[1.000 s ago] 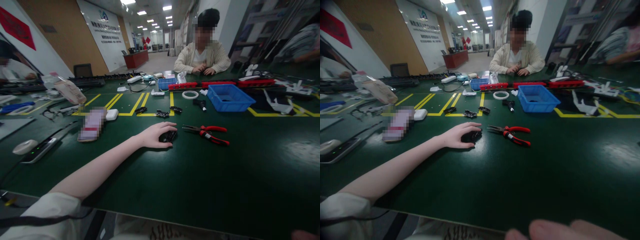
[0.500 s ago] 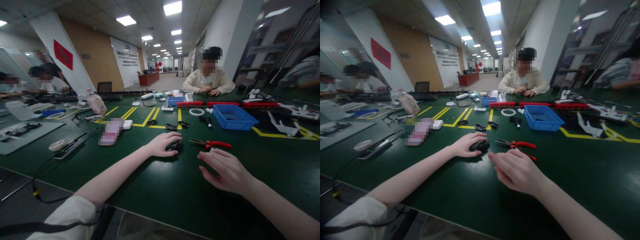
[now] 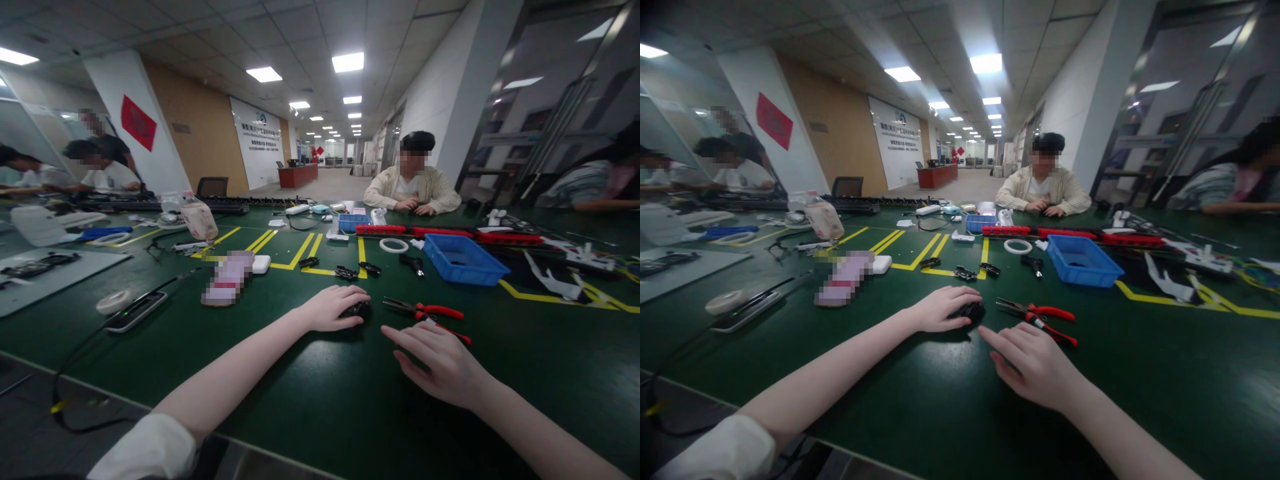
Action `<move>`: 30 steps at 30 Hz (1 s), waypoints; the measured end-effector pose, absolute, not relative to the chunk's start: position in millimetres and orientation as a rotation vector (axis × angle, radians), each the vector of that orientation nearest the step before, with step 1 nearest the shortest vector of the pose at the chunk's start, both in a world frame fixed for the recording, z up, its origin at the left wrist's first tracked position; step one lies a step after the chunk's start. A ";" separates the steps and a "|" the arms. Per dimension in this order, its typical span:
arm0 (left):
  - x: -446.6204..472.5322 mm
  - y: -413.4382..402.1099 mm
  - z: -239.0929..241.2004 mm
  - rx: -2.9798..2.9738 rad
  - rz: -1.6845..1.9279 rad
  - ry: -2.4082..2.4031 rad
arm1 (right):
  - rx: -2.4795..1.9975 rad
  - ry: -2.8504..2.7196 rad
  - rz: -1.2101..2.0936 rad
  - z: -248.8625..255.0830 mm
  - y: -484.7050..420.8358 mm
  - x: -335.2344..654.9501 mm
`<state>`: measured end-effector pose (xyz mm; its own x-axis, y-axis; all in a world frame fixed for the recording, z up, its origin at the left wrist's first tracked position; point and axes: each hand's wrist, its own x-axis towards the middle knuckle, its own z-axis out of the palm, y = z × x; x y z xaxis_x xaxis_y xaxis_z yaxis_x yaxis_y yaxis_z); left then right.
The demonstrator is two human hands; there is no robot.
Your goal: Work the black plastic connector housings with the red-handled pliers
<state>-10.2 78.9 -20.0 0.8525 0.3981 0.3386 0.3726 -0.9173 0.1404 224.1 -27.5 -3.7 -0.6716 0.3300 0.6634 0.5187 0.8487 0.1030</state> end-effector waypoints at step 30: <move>-8.1 79.3 -20.6 2.957 0.510 0.529 | -1.824 -2.190 0.168 -10.6 26.5 302.2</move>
<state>-8.1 79.3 -20.6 0.8840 0.3521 0.3076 0.3203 -0.9353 0.1502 302.2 26.5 -10.6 -0.1594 0.9767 0.1434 0.9434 0.1935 -0.2694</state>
